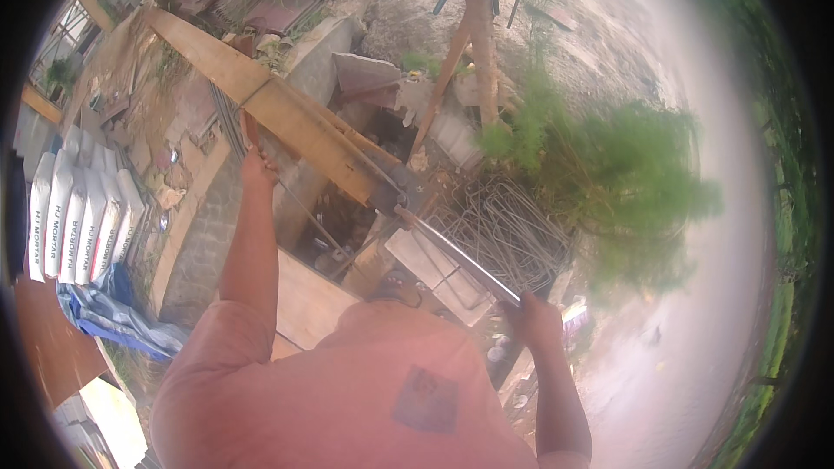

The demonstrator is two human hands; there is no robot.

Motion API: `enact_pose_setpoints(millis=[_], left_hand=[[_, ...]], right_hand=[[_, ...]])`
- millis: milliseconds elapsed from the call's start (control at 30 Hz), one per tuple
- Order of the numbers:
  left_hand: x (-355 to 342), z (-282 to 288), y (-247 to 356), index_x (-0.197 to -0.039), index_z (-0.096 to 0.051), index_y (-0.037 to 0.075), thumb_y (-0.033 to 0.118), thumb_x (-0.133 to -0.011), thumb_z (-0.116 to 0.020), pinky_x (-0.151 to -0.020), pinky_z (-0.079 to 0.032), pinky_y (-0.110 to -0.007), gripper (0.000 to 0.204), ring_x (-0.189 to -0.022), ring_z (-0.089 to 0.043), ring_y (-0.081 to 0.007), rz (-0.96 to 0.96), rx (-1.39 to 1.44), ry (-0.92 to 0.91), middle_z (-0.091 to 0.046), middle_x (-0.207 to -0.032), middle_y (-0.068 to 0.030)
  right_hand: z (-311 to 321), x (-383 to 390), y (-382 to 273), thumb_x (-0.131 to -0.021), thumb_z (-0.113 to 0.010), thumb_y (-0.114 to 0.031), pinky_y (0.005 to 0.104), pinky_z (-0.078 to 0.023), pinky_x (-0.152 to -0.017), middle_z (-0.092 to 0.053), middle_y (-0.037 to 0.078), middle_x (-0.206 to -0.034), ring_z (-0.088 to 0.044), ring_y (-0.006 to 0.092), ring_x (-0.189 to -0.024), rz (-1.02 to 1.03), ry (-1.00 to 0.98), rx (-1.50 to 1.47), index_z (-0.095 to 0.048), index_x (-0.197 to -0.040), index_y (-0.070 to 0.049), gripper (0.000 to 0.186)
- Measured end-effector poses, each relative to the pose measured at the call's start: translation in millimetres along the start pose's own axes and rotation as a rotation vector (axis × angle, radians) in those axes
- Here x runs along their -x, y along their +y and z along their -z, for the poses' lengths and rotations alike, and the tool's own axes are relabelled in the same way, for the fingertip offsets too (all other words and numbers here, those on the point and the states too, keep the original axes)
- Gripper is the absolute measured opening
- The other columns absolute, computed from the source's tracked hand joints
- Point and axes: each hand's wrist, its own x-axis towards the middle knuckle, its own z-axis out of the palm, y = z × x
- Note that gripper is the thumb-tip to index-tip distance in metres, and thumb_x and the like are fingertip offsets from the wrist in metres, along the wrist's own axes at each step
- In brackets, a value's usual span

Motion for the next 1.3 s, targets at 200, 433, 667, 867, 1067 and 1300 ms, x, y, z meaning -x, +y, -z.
enact_pose_setpoints(millis=[200, 433, 667, 867, 1067, 1300], left_hand=[[-19, 6, -3, -0.091, -0.043, 0.014, 0.036, -0.100, -0.044, -0.038, -0.027, -0.026, 0.024, -0.045, -0.033, -0.0108, -0.011, 0.016, 0.031, -0.043, -0.069, -0.0009], [-3, -2, -2, -0.104, -0.049, 0.009, 0.032, -0.101, -0.045, -0.041, -0.029, -0.025, 0.024, -0.047, -0.034, -0.0096, -0.035, -0.005, 0.019, -0.042, -0.071, 0.0010], [-21, 0, 3, -0.090, -0.046, 0.013, 0.036, -0.100, -0.045, -0.039, -0.028, -0.027, 0.025, -0.044, -0.034, -0.0113, -0.033, -0.006, 0.064, -0.043, -0.068, -0.0007], [-11, 20, 11, -0.091, -0.047, 0.011, 0.035, -0.100, -0.045, -0.040, -0.029, -0.027, 0.026, -0.045, -0.035, -0.0107, -0.041, -0.009, -0.004, -0.043, -0.068, 0.0003], [24, 24, 16, -0.093, -0.048, 0.011, 0.031, -0.099, -0.047, -0.044, -0.034, -0.026, 0.022, -0.051, -0.039, -0.0103, -0.051, 0.107, -0.088, -0.042, -0.069, -0.0003], [57, -5, 45, -0.091, -0.049, 0.009, 0.029, -0.098, -0.048, -0.047, -0.039, -0.027, 0.021, -0.054, -0.043, -0.0121, -0.069, 0.220, -0.265, -0.044, -0.071, -0.0008]], right_hand=[[10, -20, -2, -0.076, -0.073, -0.028, 0.0475, -0.048, -0.065, -0.064, 0.016, -0.072, -0.062, 0.0387, -0.073, 0.069, 0.015, 0.150, -0.059, -0.082, -0.006, 0.026], [1, -26, 6, -0.074, -0.070, -0.019, 0.0488, -0.049, -0.067, -0.064, 0.017, -0.076, -0.062, 0.0392, -0.076, 0.051, 0.034, 0.148, -0.057, -0.079, -0.006, 0.019], [-6, -51, 18, -0.073, -0.066, -0.016, 0.0497, -0.049, -0.066, -0.064, 0.017, -0.072, -0.062, 0.0396, -0.072, 0.118, 0.064, 0.164, -0.058, -0.079, -0.006, 0.014], [-21, -47, 24, -0.074, -0.067, -0.018, 0.0496, -0.049, -0.065, -0.063, 0.017, -0.071, -0.062, 0.0395, -0.071, 0.167, 0.144, 0.097, -0.057, -0.078, -0.006, 0.016], [-61, -23, 19, -0.077, -0.076, -0.028, 0.0438, -0.044, -0.055, -0.059, 0.019, -0.064, -0.057, 0.0394, -0.060, 0.142, 0.118, -0.141, -0.058, -0.075, -0.002, 0.031], [-9, -21, -126, -0.081, -0.074, -0.034, 0.0332, -0.039, -0.051, -0.051, 0.005, -0.057, -0.046, 0.0129, -0.053, 0.321, -0.194, -0.686, -0.066, -0.085, 0.000, 0.035]])
